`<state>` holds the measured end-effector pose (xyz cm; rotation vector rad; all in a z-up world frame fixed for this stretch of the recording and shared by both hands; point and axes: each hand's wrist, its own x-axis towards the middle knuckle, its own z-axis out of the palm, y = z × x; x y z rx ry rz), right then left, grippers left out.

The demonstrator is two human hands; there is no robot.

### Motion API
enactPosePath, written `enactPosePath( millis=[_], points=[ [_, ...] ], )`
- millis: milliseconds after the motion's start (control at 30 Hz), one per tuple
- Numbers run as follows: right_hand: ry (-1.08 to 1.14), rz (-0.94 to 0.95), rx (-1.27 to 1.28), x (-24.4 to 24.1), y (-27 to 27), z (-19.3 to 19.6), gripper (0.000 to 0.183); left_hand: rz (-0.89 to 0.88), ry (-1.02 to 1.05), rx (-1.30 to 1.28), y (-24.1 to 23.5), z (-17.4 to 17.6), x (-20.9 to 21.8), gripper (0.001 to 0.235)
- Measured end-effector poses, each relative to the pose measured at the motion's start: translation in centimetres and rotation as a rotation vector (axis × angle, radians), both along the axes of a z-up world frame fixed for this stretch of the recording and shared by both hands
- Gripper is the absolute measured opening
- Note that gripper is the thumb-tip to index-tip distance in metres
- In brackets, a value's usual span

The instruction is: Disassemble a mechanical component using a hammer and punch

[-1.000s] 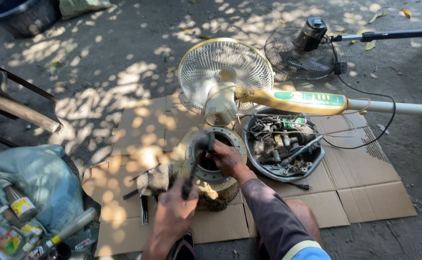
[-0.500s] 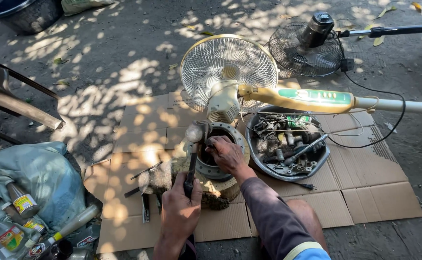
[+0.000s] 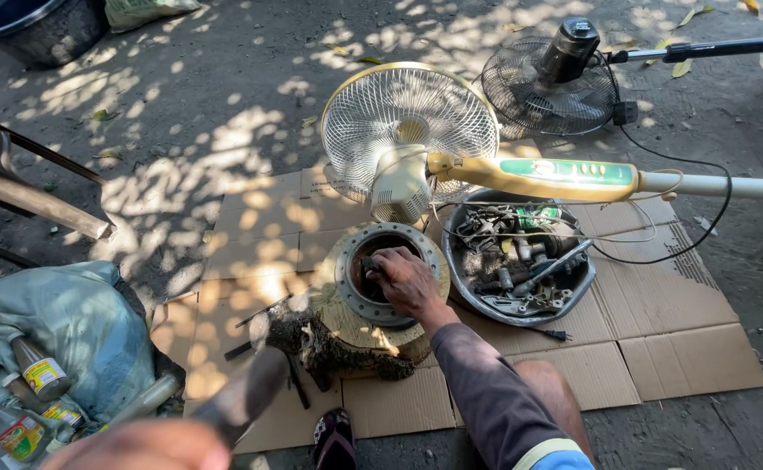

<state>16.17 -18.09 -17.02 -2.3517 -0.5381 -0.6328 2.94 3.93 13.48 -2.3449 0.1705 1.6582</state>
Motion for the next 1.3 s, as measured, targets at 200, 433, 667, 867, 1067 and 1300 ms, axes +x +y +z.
enactPosePath(
  millis=[200,433,667,867,1067,1300],
  points=[
    [0.012,0.010,0.018,-0.4,0.2,-0.1,0.024,0.515,-0.534,-1.739,0.8,-10.4,-2.7,0.047],
    [0.046,-0.018,0.054,0.1,-0.3,0.0,0.020,1.182,-0.950,-1.094,-4.2,-16.7,-2.4,0.023],
    [0.200,0.179,0.420,-1.3,-0.1,0.4,0.019,0.880,-1.201,-1.047,-3.8,-17.4,-3.1,0.025],
    [0.566,0.226,0.871,1.4,-1.1,-3.3,0.019,0.970,-1.143,-1.225,-4.0,-17.0,-3.7,0.015],
    [0.486,0.241,1.160,0.6,-0.9,0.7,0.035,1.006,-1.100,-1.159,-2.5,-18.3,-4.0,0.014],
    [0.601,0.165,0.862,1.2,-2.4,-1.6,0.029,1.009,-1.112,-1.129,-1.5,-18.6,-4.4,0.014]
  ],
)
